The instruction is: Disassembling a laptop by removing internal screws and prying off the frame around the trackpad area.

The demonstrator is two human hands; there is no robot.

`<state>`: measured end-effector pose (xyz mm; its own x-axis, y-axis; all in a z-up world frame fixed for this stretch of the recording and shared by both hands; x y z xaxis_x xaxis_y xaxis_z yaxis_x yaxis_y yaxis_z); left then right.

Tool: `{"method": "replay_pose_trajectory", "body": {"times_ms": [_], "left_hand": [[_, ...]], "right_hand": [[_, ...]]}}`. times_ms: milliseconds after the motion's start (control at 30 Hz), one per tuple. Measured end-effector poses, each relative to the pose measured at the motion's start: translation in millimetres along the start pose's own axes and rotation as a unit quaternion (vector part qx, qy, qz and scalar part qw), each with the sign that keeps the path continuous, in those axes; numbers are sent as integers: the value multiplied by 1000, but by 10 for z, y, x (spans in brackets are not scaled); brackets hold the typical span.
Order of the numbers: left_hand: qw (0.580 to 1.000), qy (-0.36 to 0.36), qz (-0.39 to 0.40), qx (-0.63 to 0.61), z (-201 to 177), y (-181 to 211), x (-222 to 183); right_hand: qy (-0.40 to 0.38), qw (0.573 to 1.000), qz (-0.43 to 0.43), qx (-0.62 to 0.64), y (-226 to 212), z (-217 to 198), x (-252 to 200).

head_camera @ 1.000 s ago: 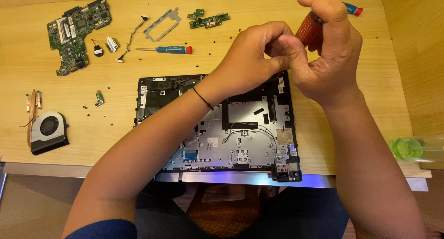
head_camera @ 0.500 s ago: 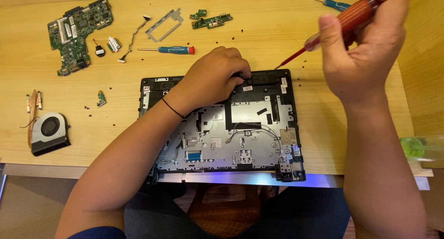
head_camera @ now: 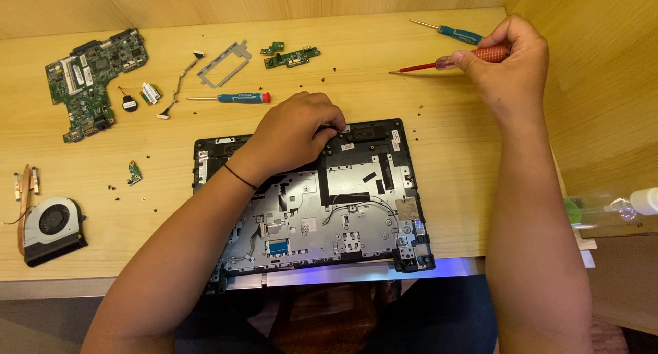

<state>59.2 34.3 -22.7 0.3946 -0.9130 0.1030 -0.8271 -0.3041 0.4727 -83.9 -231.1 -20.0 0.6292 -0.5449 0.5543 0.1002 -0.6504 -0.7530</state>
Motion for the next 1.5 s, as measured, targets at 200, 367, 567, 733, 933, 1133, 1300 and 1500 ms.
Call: {"method": "replay_pose_trajectory", "body": {"times_ms": [200,367,567,733,933,1133,1300,1500], "left_hand": [[1000,-7,-8,2,-14,-4,-36],[1000,-17,-3,-1,0,52,-72],[999,-40,-9,2,-8,48,-56],[999,-48,-14,-5,-27,57,-77],[999,-46,1,-15,-18,29,-60],[999,-48,-6,-24,-28,20,-63],[999,-46,5,-27,-24,12,-58],[998,-56,-6,-35,-24,10,-59]], "right_hand": [[-111,976,14,-188,95,53,-59],[-45,935,-152,-319,365,53,-16],[-125,929,-63,-344,659,130,23],[-66,921,-116,-365,832,34,45],[-9,924,-75,-375,733,-131,72],[120,971,-191,-80,23,-277,44],[-58,968,-47,240,-737,108,-151],[-130,968,-89,197,-837,300,-241]]}}
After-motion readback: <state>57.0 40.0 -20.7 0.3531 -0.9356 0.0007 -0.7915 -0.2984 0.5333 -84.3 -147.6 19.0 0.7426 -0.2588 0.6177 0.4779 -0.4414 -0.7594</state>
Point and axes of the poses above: each hand's wrist, its own x-axis towards the middle knuckle, its own z-axis out of the palm, y = z × x, the point moved 3 cm from there along x, towards the middle knuckle, and after that the axes turned 13 degrees about -z, right-handed, at the moved point
